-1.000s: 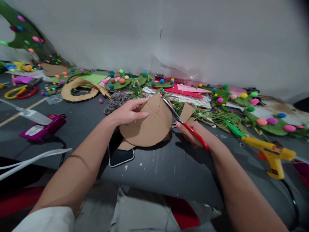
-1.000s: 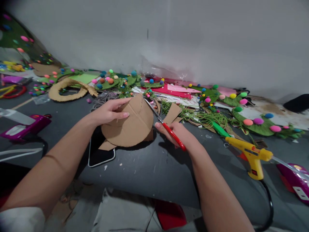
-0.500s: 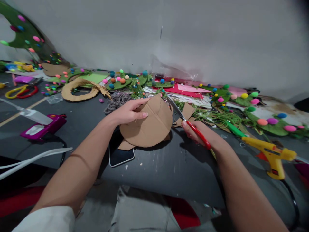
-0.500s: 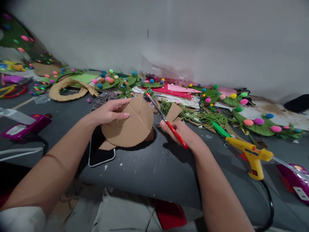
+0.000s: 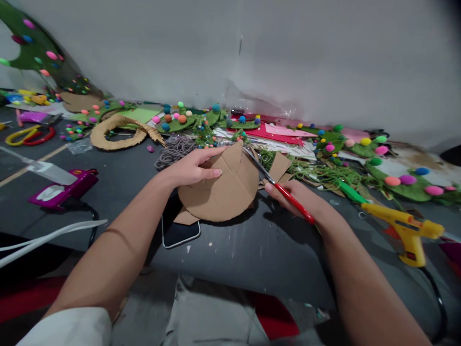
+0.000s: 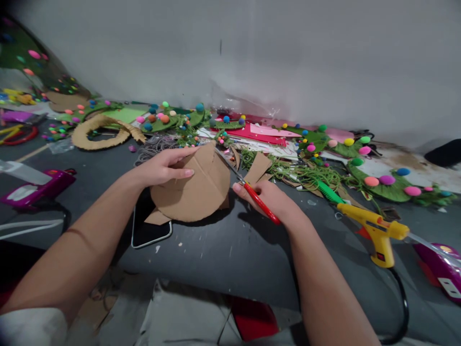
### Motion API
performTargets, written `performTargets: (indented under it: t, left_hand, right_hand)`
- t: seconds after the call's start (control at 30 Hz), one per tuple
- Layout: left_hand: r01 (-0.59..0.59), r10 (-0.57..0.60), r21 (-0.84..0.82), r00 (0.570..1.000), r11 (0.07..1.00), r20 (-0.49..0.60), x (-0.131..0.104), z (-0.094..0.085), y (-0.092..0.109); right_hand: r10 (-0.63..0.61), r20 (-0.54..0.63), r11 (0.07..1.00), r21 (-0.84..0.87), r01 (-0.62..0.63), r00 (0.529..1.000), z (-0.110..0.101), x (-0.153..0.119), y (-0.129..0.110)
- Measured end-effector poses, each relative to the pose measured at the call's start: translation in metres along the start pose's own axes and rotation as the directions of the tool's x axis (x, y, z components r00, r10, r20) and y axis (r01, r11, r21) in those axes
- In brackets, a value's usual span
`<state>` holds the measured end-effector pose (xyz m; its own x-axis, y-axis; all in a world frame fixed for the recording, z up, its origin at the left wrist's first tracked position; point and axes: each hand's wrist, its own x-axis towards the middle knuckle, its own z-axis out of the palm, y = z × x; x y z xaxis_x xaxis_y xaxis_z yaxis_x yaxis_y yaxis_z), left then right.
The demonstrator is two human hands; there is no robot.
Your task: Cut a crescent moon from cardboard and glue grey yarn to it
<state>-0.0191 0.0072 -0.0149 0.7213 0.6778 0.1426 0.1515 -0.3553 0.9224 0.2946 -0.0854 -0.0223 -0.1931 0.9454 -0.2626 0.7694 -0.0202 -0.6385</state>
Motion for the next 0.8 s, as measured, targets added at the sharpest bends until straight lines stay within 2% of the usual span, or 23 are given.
performTargets:
  t: [0.2, 0.4, 0.6, 0.7, 0.8]
  left_hand:
    - [-0.004, 0.004, 0.0, 1.0, 1.0, 0.009, 0.0, 0.0, 0.001]
    - [0.009, -0.01, -0.018, 0.998, 1.0, -0.06, -0.001, 0.001, 0.004]
    - [0.015, -0.016, -0.026, 0.998, 1.0, -0.062, -0.001, 0.001, 0.007]
    - [0.018, -0.019, -0.025, 0.998, 1.0, -0.058, -0.001, 0.001, 0.007]
    - [0.019, -0.02, -0.014, 0.999, 1.0, -0.047, -0.001, 0.001, 0.007]
  right_hand:
    - [0.061, -0.009, 0.998, 0.035, -0.06, 0.998, 0.001, -0.001, -0.004]
    - [0.102, -0.064, 0.995, 0.023, -0.1, 0.993, -0.001, -0.005, -0.014]
    - [0.072, -0.129, 0.997, 0.006, -0.072, 0.989, 0.0, -0.004, -0.011]
    - [0.1, -0.195, 0.993, 0.086, -0.085, 0.976, 0.0, 0.0, -0.008]
    - [0.164, -0.241, 0.956, 0.279, -0.094, 0.957, 0.001, 0.002, -0.01]
